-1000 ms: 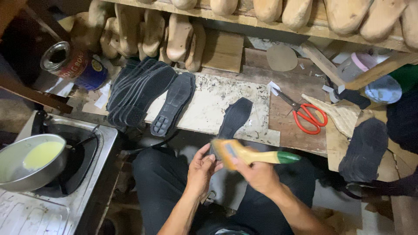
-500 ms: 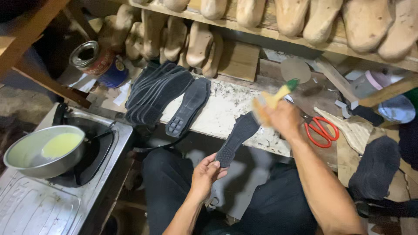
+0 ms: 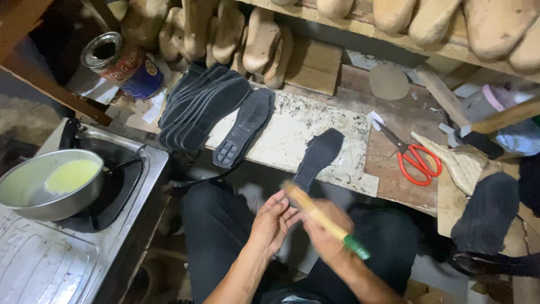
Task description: The person sits at a workbench and uses a wide brush to spread glue over the bottom of rubber shoe soles, working through a stack of soles one at a time. They hold each sole in one hand, brush the adhesive across its surface, and set the finished sole back on the bench.
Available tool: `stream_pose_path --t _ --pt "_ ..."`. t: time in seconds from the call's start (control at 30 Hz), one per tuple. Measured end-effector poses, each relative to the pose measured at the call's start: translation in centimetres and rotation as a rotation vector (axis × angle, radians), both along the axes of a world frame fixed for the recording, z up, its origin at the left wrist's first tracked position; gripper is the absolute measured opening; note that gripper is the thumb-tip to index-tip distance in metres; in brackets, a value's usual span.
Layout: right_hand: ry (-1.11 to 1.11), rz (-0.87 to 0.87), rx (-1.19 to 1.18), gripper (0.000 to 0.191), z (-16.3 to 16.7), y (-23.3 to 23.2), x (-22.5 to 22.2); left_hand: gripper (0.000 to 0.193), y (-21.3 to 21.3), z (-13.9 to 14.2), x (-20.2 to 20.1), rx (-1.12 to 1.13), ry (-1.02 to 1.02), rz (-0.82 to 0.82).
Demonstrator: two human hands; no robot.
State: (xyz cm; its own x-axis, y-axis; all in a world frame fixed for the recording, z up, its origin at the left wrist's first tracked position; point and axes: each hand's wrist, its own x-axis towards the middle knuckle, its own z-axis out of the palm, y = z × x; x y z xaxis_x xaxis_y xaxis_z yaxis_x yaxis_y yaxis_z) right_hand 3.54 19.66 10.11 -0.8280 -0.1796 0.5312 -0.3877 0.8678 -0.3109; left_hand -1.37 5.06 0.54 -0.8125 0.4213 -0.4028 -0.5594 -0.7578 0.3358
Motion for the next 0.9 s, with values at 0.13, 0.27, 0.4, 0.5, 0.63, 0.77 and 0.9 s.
stream_pose_path --t 0.13,0.27,0.4,0.5,0.63,0.77,0.9 --pt "-0.158 0.083 -0.474 0.02 -0.2 0.7 0.7 0.035 -0.5 1.4 0.2 -0.011 0.032 -0.06" --pt "-0.185 -0.137 -0.251 0.02 -1.2 1.7 0.5 0.033 -0.4 2.1 0.1 -0.005 -0.058 -0.034" --pt "-0.361 0.241 -0.439 0.03 -1.0 2.2 1.0 0.031 -0.3 0.8 0.4 -0.021 0.07 -0.033" --pt "-0.517 -0.112 -0.677 0.03 0.0 2.4 1.0 0.029 -0.3 -1.1 0.7 -0.126 0.152 0.012" --pt "-0.505 -0.038 -0.427 0.031 1.5 3.8 -2.5 0.024 0.3 -3.0 1.0 -0.298 0.468 0.035" --pt "-0.539 -0.16 0.149 0.041 2.2 6.3 -8.9 0.027 0.1 -2.8 0.7 -0.457 0.382 -0.012" --pt "-0.067 0.179 0.145 0.032 1.2 7.3 -11.2 0.028 -0.8 -1.8 0.4 -0.452 0.224 -0.032"
